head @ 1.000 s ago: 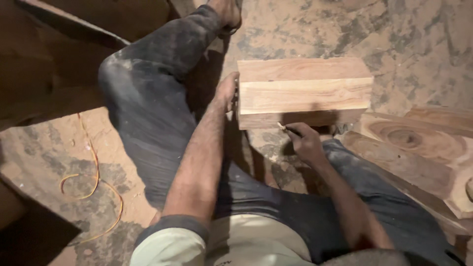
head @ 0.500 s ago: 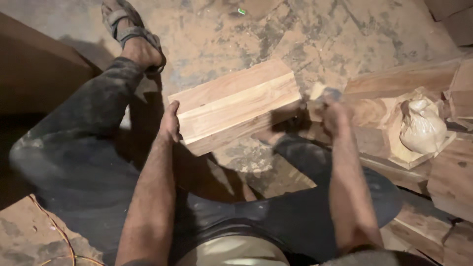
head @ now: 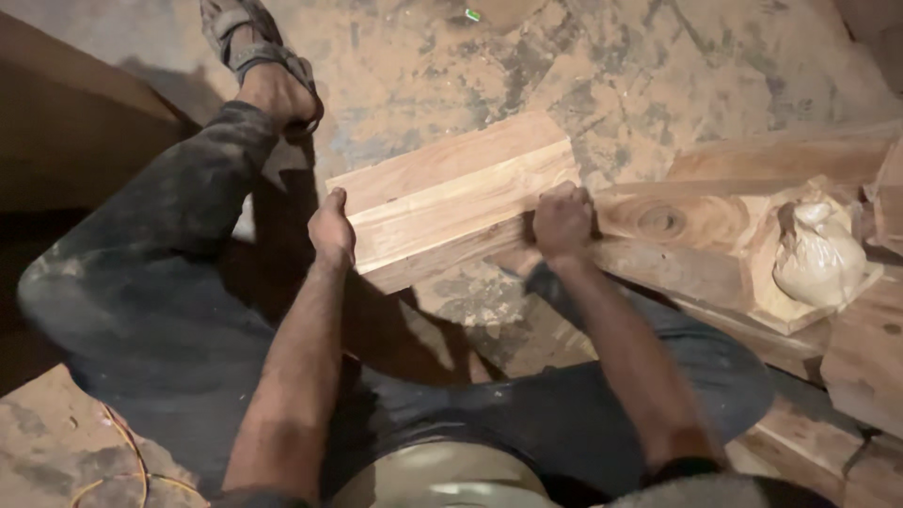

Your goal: The person sits on the floor and smooths the edges and faces of octagonal wooden blocks using a small handheld tool. They rotate the blocks to access different sides and occasionally place finished pieces aside.

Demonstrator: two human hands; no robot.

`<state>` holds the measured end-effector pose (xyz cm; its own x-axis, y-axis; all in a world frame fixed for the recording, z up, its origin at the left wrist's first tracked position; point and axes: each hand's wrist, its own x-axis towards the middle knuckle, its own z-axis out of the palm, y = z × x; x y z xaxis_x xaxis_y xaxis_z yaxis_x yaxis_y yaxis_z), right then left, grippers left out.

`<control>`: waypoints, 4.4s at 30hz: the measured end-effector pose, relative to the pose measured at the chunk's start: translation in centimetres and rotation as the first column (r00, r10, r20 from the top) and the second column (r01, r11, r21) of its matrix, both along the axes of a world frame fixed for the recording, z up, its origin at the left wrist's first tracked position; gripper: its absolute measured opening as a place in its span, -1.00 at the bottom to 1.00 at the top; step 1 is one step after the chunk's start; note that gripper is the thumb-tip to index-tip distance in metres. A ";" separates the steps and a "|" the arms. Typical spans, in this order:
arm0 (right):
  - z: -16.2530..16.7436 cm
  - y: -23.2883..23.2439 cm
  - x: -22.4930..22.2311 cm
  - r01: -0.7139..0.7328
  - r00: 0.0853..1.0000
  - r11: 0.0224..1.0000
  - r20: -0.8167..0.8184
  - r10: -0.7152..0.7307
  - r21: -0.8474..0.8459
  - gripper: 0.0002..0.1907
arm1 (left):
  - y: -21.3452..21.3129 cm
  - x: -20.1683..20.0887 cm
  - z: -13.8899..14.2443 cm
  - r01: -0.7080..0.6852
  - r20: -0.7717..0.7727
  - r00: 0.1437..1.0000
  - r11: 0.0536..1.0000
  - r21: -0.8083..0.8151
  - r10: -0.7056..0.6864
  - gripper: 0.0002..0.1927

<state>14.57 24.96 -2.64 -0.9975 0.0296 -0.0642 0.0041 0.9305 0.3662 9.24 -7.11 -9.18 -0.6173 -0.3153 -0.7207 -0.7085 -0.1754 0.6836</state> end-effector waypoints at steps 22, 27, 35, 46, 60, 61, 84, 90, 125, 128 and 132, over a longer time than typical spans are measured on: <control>2.9 2.4 -2.2 -0.116 0.988 0.802 -0.151 0.032 -0.585 -0.88 | 0.1 -0.7 2.5 0.084 0.086 0.994 0.964 -0.251 -0.065 -0.31; 3.0 4.5 -1.7 -0.378 0.926 0.724 -0.234 0.297 -0.576 -0.87 | -0.1 -1.2 2.9 0.129 0.068 0.991 0.949 -0.288 -0.114 -0.33; 5.2 6.6 -4.0 0.173 0.657 -0.628 0.564 -0.500 -0.758 -0.61 | -1.0 -2.2 3.6 0.057 0.159 0.974 0.855 0.516 -0.161 -0.26; 2.9 4.8 -9.3 0.098 0.835 -0.813 0.491 -0.246 -0.574 -0.70 | -0.3 -3.4 2.5 -0.126 0.160 0.987 0.668 0.734 0.010 -0.29; 2.9 5.3 -2.0 0.193 0.790 -0.871 0.597 -0.135 -0.453 -0.56 | -1.7 -1.5 1.8 0.226 -0.476 0.878 0.829 0.511 0.054 -0.21; 3.0 5.4 -1.3 0.224 0.789 -0.869 0.606 -0.104 -0.442 -0.56 | -1.6 -0.8 1.7 0.223 -0.471 0.881 0.830 0.511 0.053 -0.22; 6.7 5.2 4.5 0.088 0.759 -0.907 0.618 -0.206 -0.411 -0.59 | -4.5 -1.3 5.0 0.405 0.066 0.904 0.894 0.191 -0.423 -0.26; 7.2 5.5 4.4 0.027 0.844 -0.824 0.455 -0.285 -0.566 -0.62 | -2.0 -0.3 3.0 0.300 -0.406 0.893 0.930 0.212 -0.195 -0.43; 0.9 4.0 -8.0 0.074 0.803 -0.783 0.503 -0.320 -0.617 -0.69 | -2.4 -5.3 -1.5 0.059 -0.197 0.974 0.706 0.706 0.115 -0.36; 0.4 5.1 -6.7 0.009 0.830 -0.798 0.450 -0.330 -0.603 -0.73 | -2.7 -5.0 -1.3 0.175 -0.340 0.939 0.783 0.597 0.050 -0.28; -0.1 6.0 -5.0 0.039 0.749 -0.852 0.579 -0.321 -0.523 -0.70 | -2.9 -4.8 -0.7 0.236 -0.456 0.887 0.781 0.578 0.069 -0.17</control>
<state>9.60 30.96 -2.78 -0.7885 0.2687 -0.5532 0.2814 -0.6422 -0.7131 4.40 -10.02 -9.84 -0.9077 0.1579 -0.3888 -0.3992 -0.6102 0.6843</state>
